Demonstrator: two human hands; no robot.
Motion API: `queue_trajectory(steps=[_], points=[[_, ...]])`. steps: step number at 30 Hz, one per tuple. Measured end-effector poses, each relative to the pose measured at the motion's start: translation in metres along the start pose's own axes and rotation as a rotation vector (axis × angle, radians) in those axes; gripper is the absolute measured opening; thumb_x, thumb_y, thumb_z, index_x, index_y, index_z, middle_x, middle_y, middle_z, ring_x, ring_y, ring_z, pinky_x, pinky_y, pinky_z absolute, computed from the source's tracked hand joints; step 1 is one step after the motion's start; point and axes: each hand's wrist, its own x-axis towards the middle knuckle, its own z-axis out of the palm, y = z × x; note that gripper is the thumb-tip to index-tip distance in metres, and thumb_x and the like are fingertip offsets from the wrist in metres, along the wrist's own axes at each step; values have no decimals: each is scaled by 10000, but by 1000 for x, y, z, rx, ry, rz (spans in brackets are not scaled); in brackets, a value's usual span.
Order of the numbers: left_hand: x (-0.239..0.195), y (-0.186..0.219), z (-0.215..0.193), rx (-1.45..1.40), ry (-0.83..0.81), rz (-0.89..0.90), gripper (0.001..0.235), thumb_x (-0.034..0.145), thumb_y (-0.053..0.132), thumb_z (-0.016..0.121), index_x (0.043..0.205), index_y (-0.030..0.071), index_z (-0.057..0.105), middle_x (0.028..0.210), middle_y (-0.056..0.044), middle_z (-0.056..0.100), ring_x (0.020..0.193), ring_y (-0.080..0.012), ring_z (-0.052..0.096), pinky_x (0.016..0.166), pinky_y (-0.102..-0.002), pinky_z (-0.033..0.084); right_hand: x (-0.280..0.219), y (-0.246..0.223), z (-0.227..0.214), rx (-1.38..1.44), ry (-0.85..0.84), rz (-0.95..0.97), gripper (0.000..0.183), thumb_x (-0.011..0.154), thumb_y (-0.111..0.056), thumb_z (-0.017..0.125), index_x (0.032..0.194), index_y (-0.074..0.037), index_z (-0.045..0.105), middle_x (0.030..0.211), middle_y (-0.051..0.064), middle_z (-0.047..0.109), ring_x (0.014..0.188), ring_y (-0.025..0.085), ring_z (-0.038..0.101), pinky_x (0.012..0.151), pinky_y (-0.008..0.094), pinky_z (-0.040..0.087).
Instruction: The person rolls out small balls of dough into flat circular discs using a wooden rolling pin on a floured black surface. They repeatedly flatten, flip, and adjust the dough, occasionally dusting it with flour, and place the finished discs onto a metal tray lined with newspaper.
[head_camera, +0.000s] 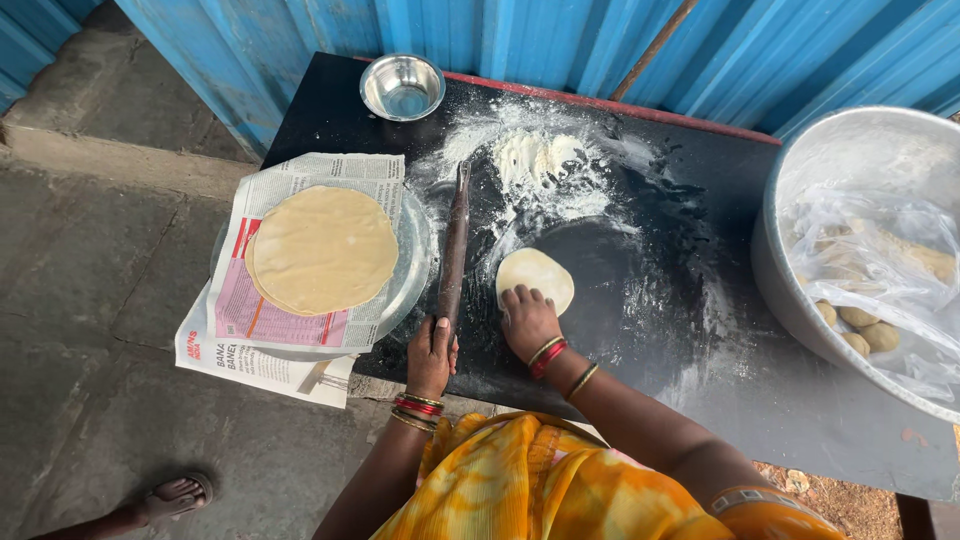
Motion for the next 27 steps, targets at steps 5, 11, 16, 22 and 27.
queue_trajectory(steps=[5, 11, 16, 22, 27], points=[[1, 3, -2, -20, -42, -20, 403, 1044, 455, 471, 949, 73, 553, 665, -6, 580, 459, -68, 536, 382, -238, 456, 3, 31, -19, -40, -195, 191, 300, 905, -229, 599, 1176, -102, 628, 1102, 140, 653, 1014, 323, 649, 860, 455, 544], [0, 5, -2, -85, -23, -11, 409, 1046, 458, 452, 976, 69, 557, 662, -8, 569, 455, -71, 527, 374, -242, 440, 99, 112, -43, 525, 180, 233, 184, 865, -127, 661, 1033, -64, 695, 889, 172, 726, 786, 315, 718, 755, 435, 576], [0, 0, -4, -94, -19, 7, 415, 1056, 459, 446, 984, 64, 548, 666, -7, 567, 459, -64, 531, 373, -237, 443, 112, 95, -34, 1491, 73, 553, 118, 938, -33, 620, 1054, -52, 604, 904, 89, 676, 710, 202, 667, 643, 363, 616], [1, -2, -5, -89, -50, 10, 397, 1059, 440, 463, 985, 59, 543, 663, -9, 564, 455, -64, 521, 369, -232, 439, 33, 70, 5, 1090, -63, 761, 407, 824, 16, 715, 1191, -39, 548, 917, 144, 698, 682, 266, 693, 560, 394, 592], [1, 5, -4, -76, -76, 7, 383, 1050, 422, 481, 979, 52, 550, 655, 5, 562, 456, -55, 522, 364, -227, 447, -24, 130, -41, 249, -75, 595, 558, 766, -161, 794, 1278, -48, 602, 1024, 211, 729, 976, 390, 711, 865, 462, 562]])
